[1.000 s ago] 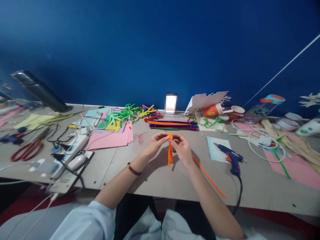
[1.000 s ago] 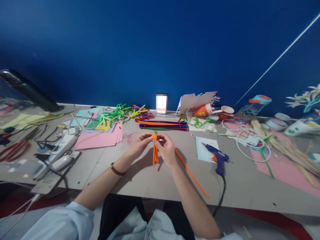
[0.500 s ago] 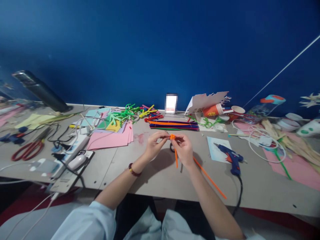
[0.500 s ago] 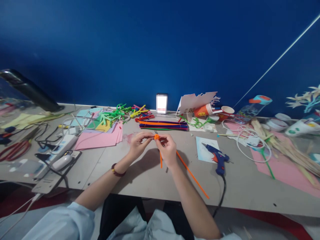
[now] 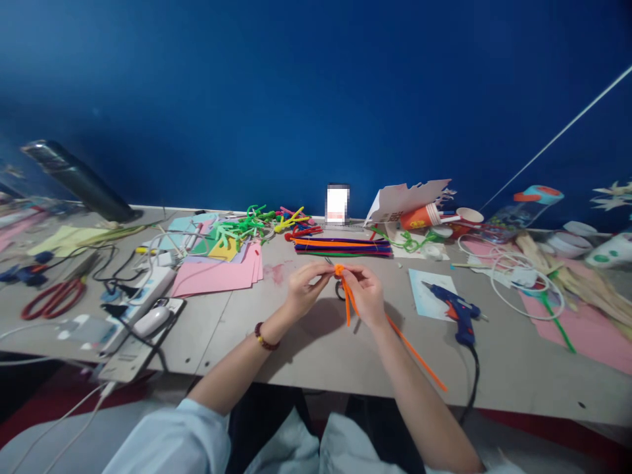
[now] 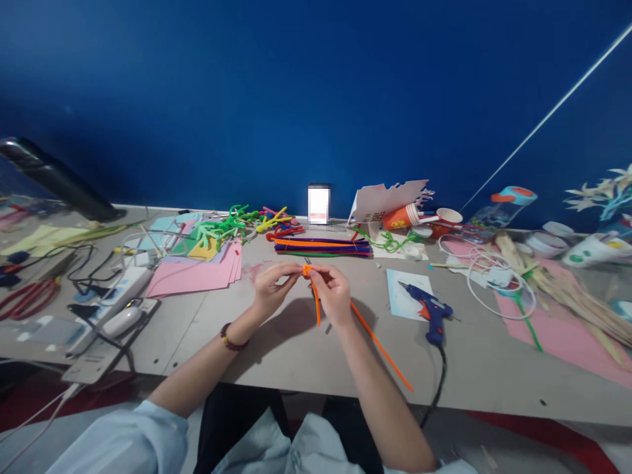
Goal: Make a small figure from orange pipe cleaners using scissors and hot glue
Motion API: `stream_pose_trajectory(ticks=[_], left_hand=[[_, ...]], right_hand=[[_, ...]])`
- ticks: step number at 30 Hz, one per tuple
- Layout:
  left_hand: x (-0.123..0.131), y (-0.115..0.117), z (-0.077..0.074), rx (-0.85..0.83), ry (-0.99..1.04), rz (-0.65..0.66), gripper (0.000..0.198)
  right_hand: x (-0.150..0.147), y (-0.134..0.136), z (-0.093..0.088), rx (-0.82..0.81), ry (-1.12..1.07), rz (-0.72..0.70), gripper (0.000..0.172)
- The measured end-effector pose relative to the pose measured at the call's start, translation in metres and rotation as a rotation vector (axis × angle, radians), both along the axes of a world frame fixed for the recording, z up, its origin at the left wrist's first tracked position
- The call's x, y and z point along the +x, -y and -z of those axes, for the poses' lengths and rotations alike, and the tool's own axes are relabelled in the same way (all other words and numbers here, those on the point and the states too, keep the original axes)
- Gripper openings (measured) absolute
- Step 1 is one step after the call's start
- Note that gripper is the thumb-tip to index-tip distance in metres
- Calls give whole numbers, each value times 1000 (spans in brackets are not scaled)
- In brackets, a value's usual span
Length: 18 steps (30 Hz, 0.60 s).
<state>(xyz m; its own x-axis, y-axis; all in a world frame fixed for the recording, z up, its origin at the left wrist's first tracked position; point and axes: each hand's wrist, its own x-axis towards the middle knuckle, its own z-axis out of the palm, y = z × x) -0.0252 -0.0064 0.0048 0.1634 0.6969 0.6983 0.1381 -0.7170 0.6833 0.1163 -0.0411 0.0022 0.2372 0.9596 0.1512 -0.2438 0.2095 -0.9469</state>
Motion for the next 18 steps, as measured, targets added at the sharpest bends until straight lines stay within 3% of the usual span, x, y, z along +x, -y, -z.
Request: stream_pose_trajectory(ticks=[12,18], left_hand=[[3,5,-3,-25,-48,-34,8],[4,4,4,-11,-46,-19,8]], right_hand=[[1,-5,4,-21,-41,-48,21],[1,-6,6,-22,-61,-39,17]])
